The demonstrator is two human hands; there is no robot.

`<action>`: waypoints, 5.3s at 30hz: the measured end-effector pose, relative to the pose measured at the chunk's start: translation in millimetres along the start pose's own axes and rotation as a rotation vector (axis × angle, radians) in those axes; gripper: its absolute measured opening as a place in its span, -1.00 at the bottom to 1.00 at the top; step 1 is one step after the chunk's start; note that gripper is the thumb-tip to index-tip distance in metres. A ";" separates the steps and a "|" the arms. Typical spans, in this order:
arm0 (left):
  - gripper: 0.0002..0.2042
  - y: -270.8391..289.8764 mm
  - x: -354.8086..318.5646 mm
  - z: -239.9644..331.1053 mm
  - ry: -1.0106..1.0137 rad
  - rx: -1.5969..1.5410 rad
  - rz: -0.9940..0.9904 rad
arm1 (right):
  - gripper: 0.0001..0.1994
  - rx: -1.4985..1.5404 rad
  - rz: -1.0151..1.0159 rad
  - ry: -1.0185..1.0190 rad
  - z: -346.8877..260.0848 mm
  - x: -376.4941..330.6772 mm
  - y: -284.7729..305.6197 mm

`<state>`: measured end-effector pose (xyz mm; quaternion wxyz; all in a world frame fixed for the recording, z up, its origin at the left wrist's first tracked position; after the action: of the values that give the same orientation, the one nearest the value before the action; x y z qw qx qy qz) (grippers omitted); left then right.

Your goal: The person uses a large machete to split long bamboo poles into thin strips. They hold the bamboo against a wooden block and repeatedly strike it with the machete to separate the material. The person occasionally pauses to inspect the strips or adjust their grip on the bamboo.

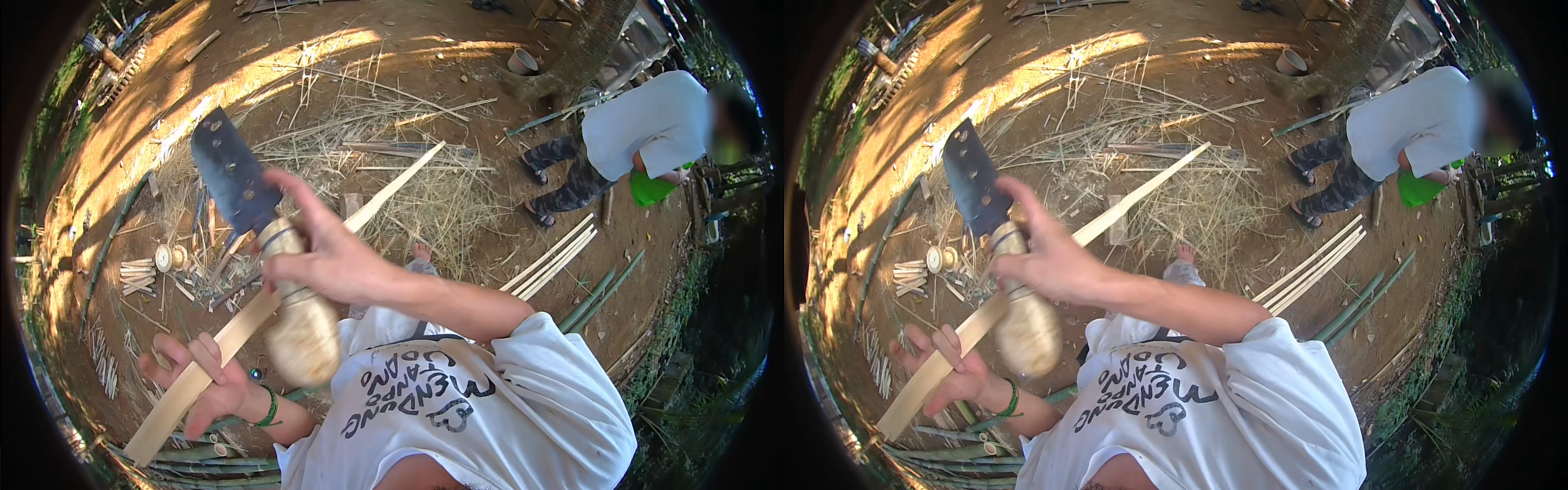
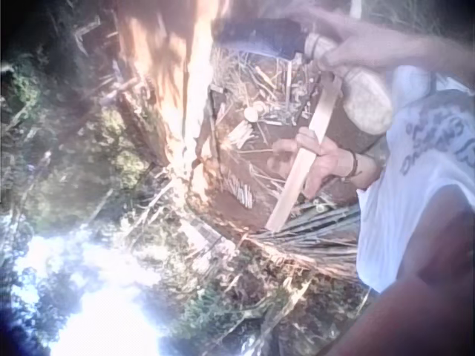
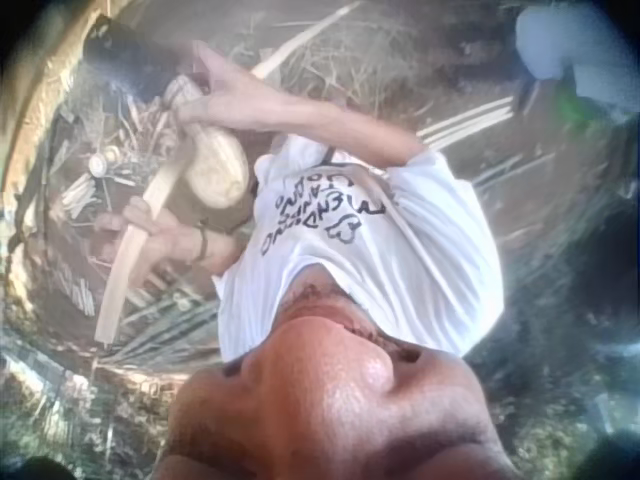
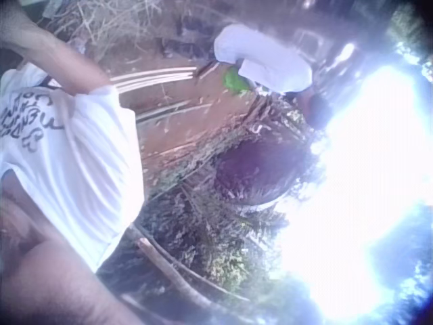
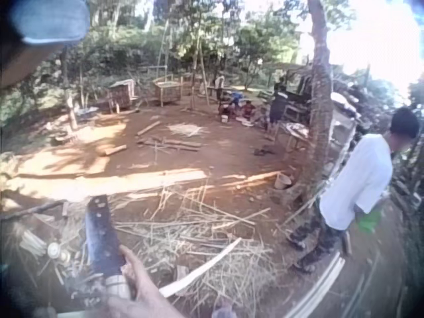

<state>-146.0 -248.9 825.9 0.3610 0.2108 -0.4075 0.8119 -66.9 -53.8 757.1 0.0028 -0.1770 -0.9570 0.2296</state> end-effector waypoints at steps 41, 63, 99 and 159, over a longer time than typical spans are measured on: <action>-0.25 -159.9 94.6 -53.2 -0.168 -0.006 0.093 | -0.65 -0.940 0.312 -0.257 133.6 -107.9 305.5; -0.33 -167.4 83.8 -52.6 -0.382 0.104 0.434 | -0.65 -0.982 0.426 -0.277 152.0 -141.4 347.6; -0.51 -126.2 54.6 -23.8 -0.143 -0.342 -0.249 | -0.84 -0.100 0.716 -0.136 94.4 -56.8 233.1; -0.53 -177.3 30.7 -37.6 -0.088 -0.597 -0.363 | -0.74 -1.226 0.345 -0.117 62.4 -167.3 201.5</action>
<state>-33.4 -133.3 914.1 0.5273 0.1996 -0.5979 0.5697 152.5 29.5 625.2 -0.1882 -0.2852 -0.8710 -0.3530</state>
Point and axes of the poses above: each hand's wrist, its own x-axis towards the middle knuckle, its own y-axis out of the back of the hand, z = x × y, the point moved 10 cm from there along x, towards the middle knuckle, and after that the axes turned 10 degrees about -x, right-handed, at the moved point
